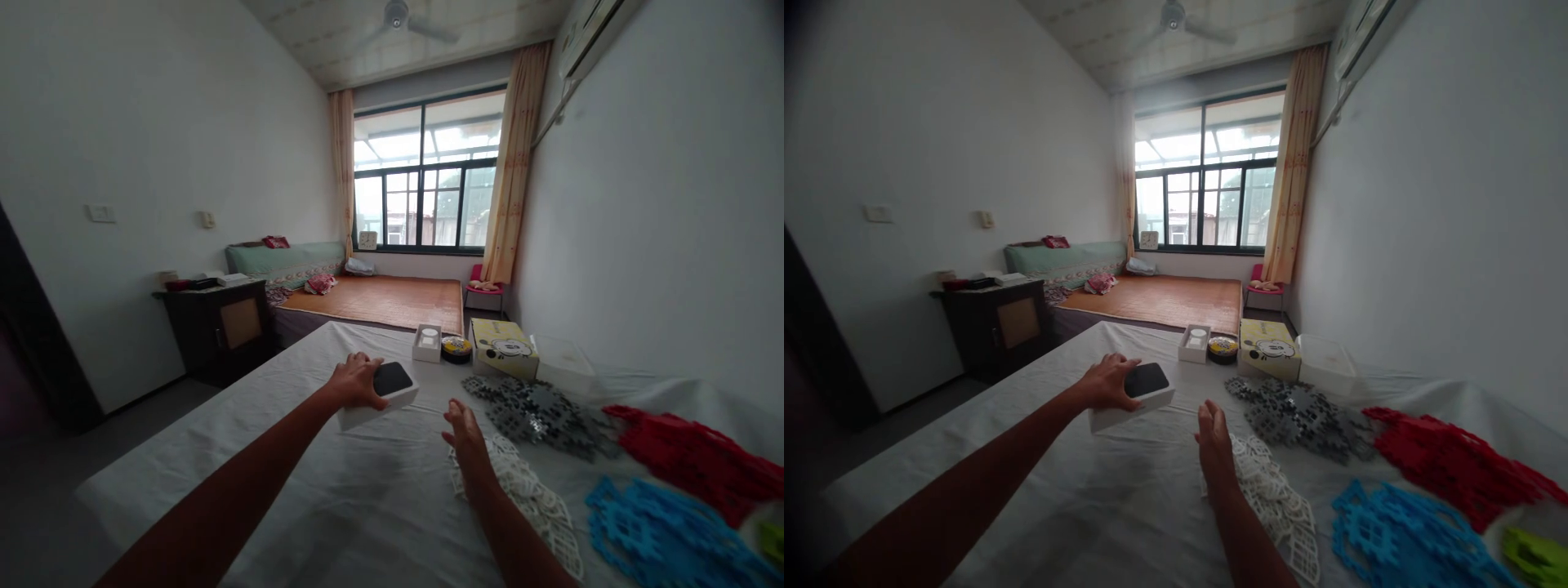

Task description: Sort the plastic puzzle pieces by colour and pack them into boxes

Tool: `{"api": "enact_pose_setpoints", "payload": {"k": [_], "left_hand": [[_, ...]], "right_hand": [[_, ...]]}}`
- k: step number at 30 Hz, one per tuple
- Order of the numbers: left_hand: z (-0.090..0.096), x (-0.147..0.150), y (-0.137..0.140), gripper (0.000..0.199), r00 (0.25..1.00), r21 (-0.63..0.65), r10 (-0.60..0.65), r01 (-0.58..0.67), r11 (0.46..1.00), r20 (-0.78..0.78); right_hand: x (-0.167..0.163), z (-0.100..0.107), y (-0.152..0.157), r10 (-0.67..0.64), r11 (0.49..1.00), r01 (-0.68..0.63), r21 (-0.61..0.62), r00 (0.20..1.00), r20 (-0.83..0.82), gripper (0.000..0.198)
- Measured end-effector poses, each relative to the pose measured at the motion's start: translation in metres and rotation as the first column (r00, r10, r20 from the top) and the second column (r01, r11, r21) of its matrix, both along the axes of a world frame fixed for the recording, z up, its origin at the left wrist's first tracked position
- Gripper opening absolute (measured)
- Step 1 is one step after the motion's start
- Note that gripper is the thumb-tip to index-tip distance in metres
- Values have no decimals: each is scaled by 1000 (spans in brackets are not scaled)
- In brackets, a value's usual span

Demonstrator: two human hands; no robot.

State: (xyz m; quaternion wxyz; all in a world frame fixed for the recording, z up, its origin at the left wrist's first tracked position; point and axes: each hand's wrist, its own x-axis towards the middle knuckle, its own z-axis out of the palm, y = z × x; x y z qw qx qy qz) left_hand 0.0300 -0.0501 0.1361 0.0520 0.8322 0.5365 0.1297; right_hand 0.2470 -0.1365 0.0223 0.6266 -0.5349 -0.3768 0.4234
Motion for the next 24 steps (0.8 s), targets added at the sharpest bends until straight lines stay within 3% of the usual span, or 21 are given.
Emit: {"api": "enact_pose_setpoints", "payload": {"k": [4, 10, 13, 16, 19, 22, 24], "left_hand": [[5, 4, -5, 89, 999, 29, -15, 14, 999, 36], [2, -5, 3, 91, 956, 13, -10, 7, 1000, 293], [-11, -16, 8, 93, 878, -131, 48, 17, 991, 476], [-25, -28, 5, 89, 732, -353, 108, 189, 916, 672], [-36, -34, -8, 82, 617, -491, 188, 368, 790, 764], [-39, -32, -22, 76, 525, -513, 210, 536, 671, 825], [-40, -27, -28, 75, 498, -496, 199, 587, 640, 844]], "right_hand": [[1, -3, 4, -44, 999, 43, 22, 999, 23, 69], [3, -9, 6, -67, 997, 64, 52, 996, 65, 61], [3, -8, 4, -52, 998, 49, 43, 996, 74, 60], [1, -4, 2, -38, 998, 35, 50, 998, 54, 58], [-2, -1, 0, 18, 999, -19, 33, 1000, 14, 58], [-3, 4, -4, 102, 995, -102, 17, 994, -36, 58], [-5, 8, -8, 167, 986, -165, 34, 982, -92, 58]]}}
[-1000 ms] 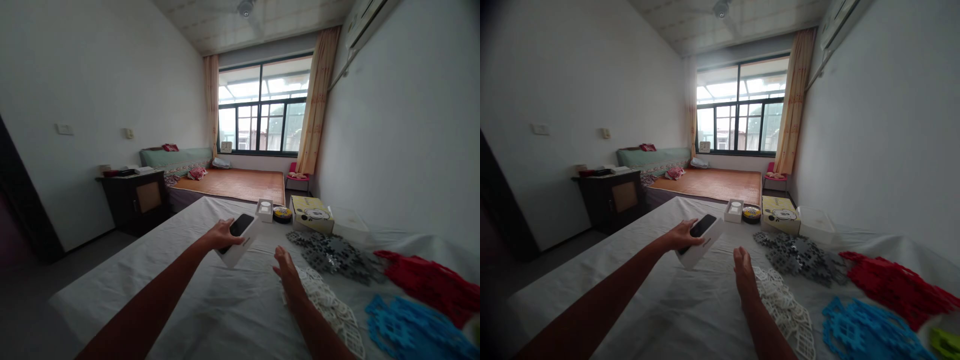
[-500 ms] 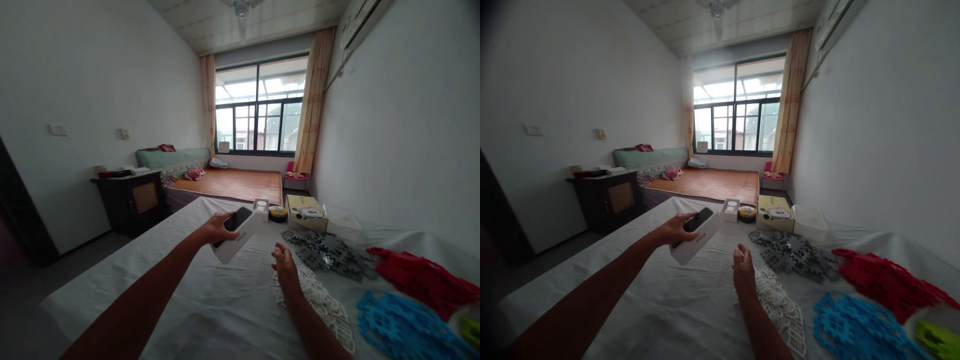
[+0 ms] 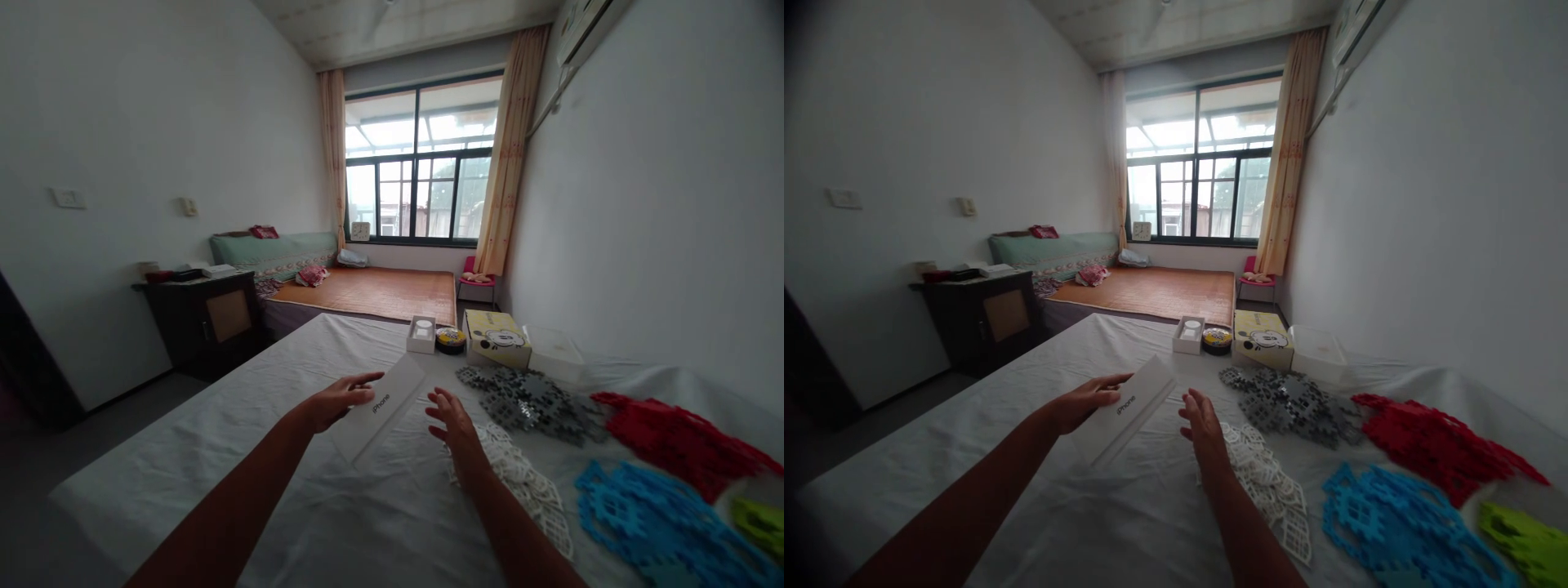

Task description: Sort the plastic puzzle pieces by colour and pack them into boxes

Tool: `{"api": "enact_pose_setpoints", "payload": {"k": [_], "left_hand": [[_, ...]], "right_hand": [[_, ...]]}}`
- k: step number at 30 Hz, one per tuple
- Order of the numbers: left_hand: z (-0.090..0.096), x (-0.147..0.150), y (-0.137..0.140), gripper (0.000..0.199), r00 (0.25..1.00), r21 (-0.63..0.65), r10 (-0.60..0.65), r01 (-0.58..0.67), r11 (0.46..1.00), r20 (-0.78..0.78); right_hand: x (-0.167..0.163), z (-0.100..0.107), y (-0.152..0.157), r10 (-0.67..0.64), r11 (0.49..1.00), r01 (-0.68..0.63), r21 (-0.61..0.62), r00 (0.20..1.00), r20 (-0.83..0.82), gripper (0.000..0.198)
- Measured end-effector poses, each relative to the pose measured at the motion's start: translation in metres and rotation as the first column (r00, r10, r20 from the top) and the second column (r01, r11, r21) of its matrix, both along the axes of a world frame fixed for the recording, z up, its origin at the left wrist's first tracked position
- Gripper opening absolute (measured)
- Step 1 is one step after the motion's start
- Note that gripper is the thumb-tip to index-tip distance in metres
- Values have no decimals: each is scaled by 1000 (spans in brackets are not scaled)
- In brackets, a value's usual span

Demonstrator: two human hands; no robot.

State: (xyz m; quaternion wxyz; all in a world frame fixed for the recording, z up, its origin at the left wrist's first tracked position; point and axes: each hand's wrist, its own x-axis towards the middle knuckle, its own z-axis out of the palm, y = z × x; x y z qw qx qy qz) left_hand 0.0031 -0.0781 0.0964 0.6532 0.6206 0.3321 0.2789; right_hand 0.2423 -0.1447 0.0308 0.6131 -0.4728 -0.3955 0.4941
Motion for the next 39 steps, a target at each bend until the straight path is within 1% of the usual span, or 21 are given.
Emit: {"api": "enact_pose_setpoints", "payload": {"k": [4, 6, 12, 14, 20, 24, 27, 30, 32, 33, 34, 36, 38, 39], "left_hand": [[-1, 8, -4, 74, 999, 67, -5, 8, 998, -46], [-1, 10, -5, 74, 998, 100, -11, 18, 995, -67], [4, 7, -6, 69, 998, 161, -25, 33, 986, -54], [5, 4, -3, 68, 998, 175, -27, 35, 984, -51], [4, 5, 0, 65, 997, 202, -57, 66, 977, -50], [0, 9, -2, 66, 996, 221, -39, 57, 974, -83], [-1, 8, 0, 66, 998, 191, -33, 43, 981, -55], [-2, -1, 5, 64, 1000, 137, -22, 20, 990, 14], [-3, -11, 12, 59, 995, 73, 41, -48, 996, 94], [-3, -16, 15, 56, 985, 27, 100, -105, 994, 143], [-3, -21, 19, 52, 966, -25, 172, -171, 985, 194], [-3, -26, 25, 47, 905, -132, 312, -285, 949, 290], [-3, -24, 29, 46, 826, -214, 406, -347, 913, 391], [-3, -21, 30, 46, 789, -235, 425, -355, 905, 443]], "right_hand": [[-4, 9, -8, 188, 982, -184, 44, 972, -142, 64], [-6, 11, -10, 248, 969, -240, 63, 953, -174, 71], [-10, 14, -14, 263, 965, -257, 58, 933, -246, 96], [-11, 15, -17, 275, 961, -269, 59, 923, -269, 101], [-8, 15, -17, 268, 963, -257, 76, 924, -271, 85], [-3, 13, -11, 275, 961, -263, 87, 940, -202, 75], [-5, 12, -8, 278, 958, -259, 127, 946, -168, 71], [-3, 10, -7, 242, 967, -226, 116, 957, -157, 70], [3, 9, -5, 183, 982, -173, 74, 969, -167, 72], [7, 9, -3, 147, 989, -140, 52, 974, -173, 75], [11, 9, -2, 109, 994, -104, 36, 978, -181, 78], [16, 7, 2, 49, 999, -44, 30, 980, -191, 86], [16, 4, 6, -16, 999, 23, 44, 986, -163, 96], [14, 1, 8, -51, 997, 58, 52, 991, -124, 99]]}}
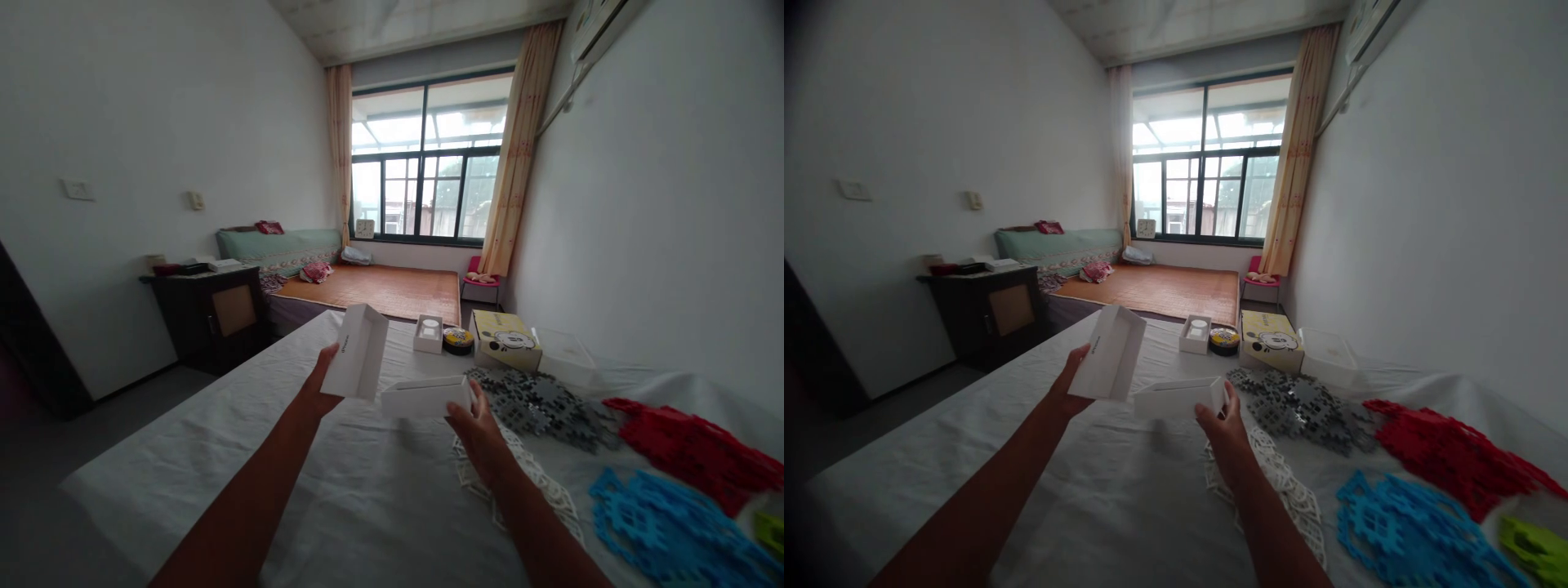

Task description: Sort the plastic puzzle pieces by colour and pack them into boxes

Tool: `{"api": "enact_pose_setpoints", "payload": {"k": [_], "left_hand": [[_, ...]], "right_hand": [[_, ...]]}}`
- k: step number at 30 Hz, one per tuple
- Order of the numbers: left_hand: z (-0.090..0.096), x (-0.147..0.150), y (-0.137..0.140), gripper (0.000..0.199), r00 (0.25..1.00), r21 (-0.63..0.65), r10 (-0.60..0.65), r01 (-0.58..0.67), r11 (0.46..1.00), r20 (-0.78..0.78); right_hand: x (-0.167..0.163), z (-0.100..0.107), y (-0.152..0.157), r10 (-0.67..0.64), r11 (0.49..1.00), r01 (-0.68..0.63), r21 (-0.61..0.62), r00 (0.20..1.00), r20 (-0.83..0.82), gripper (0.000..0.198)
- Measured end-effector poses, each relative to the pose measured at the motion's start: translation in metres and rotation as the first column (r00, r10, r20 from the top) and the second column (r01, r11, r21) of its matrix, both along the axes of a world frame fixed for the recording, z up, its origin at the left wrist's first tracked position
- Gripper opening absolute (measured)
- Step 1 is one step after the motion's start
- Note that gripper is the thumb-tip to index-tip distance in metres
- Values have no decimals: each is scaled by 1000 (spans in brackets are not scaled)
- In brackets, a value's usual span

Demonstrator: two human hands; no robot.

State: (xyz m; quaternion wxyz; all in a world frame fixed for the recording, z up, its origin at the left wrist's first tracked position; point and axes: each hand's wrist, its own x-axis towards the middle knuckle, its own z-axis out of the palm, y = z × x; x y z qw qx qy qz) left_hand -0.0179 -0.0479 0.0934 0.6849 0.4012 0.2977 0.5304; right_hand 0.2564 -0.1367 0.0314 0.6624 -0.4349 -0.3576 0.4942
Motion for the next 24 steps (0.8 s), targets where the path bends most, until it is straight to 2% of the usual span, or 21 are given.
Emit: {"api": "enact_pose_setpoints", "payload": {"k": [2, 4, 7, 9, 10, 12, 16, 19, 22, 24], "left_hand": [[-2, 6, 0, 47, 995, 19, 22, -25, 1000, 102], [-6, 10, -2, 50, 989, 31, 26, -31, 999, 147], [-15, 9, -4, 56, 989, 32, 28, -33, 999, 143], [-20, 6, -5, 58, 989, 40, 26, -32, 999, 147], [-21, 5, -5, 58, 988, 43, 23, -30, 999, 150], [-21, 3, -7, 58, 990, 51, 23, -30, 998, 136], [-14, 2, -12, 59, 996, 86, 18, -26, 996, 93], [-10, 3, -16, 57, 985, 58, -8, -2, 998, 175], [-6, 4, -22, 54, 964, 1, -50, 51, 999, 262], [-1, 8, -28, 52, 952, -11, -93, 101, 995, 291]], "right_hand": [[-6, -7, 2, -65, 998, 60, 36, 987, 146, 101], [-11, -13, 1, -158, 986, 126, 110, 917, 366, 100], [-15, -16, -6, -280, 960, 179, 216, 669, 689, 98], [-19, -14, -11, -256, 967, 141, 214, 518, 816, 93], [-21, -13, -14, -227, 974, 115, 196, 472, 852, 88], [-26, -14, -17, -174, 985, 73, 158, 434, 884, 77], [-39, -20, -15, -118, 986, -45, 163, 509, 852, 56], [-54, -24, -6, -97, 971, -122, 207, 591, 801, 33], [-70, -22, 9, 28, 958, -219, 188, 720, 693, 45], [-77, -17, 16, 90, 957, -236, 171, 797, 597, 55]]}}
